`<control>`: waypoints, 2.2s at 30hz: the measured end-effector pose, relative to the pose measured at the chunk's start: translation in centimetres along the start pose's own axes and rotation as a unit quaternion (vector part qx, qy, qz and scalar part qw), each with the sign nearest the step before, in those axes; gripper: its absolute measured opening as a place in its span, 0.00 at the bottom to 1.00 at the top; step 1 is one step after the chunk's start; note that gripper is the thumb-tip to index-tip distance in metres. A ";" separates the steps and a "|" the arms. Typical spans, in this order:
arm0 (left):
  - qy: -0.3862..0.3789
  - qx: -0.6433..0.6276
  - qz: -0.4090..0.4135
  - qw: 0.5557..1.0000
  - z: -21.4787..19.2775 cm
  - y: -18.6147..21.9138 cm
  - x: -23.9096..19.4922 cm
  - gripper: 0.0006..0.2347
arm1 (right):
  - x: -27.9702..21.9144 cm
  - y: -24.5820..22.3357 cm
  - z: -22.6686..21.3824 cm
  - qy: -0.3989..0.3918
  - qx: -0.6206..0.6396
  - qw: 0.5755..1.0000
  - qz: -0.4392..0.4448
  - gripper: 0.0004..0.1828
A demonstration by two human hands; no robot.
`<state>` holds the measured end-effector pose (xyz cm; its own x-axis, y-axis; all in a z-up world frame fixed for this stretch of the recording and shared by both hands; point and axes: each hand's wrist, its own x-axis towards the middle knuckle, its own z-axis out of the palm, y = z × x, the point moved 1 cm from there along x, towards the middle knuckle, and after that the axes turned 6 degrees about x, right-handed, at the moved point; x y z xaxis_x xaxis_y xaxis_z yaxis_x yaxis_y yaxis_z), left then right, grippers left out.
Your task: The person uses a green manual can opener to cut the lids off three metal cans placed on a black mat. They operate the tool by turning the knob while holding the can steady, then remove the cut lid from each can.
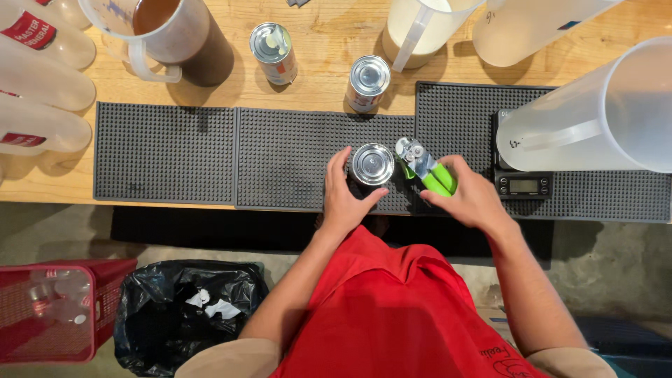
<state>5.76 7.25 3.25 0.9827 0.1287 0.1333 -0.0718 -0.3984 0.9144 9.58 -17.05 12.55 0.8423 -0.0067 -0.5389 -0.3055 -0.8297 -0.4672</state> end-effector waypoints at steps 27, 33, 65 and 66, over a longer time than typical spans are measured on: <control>-0.134 0.004 0.036 0.990 0.9 -2.5 4.2 0.41 | 0.5 -15.9 1.2 0.051 -0.698 0.674 -0.238 0.27; -0.183 -0.021 -0.024 0.983 3.4 -7.3 3.7 0.41 | -1.0 -21.3 4.4 -0.062 -0.804 0.562 -0.184 0.07; -0.029 -0.130 0.000 0.991 4.7 -3.4 3.5 0.37 | 0.5 -17.5 -0.6 0.023 -0.741 0.599 -0.303 0.10; -0.015 -0.141 -0.003 0.990 5.0 -3.9 3.4 0.36 | 0.7 -17.3 -0.6 0.030 -0.732 0.603 -0.315 0.12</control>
<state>10.25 4.74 -1.73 0.9876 0.1023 0.1195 -0.1060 -0.1287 0.9860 15.72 -2.99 20.70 0.6141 0.5837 -0.5311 0.7663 -0.2803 0.5780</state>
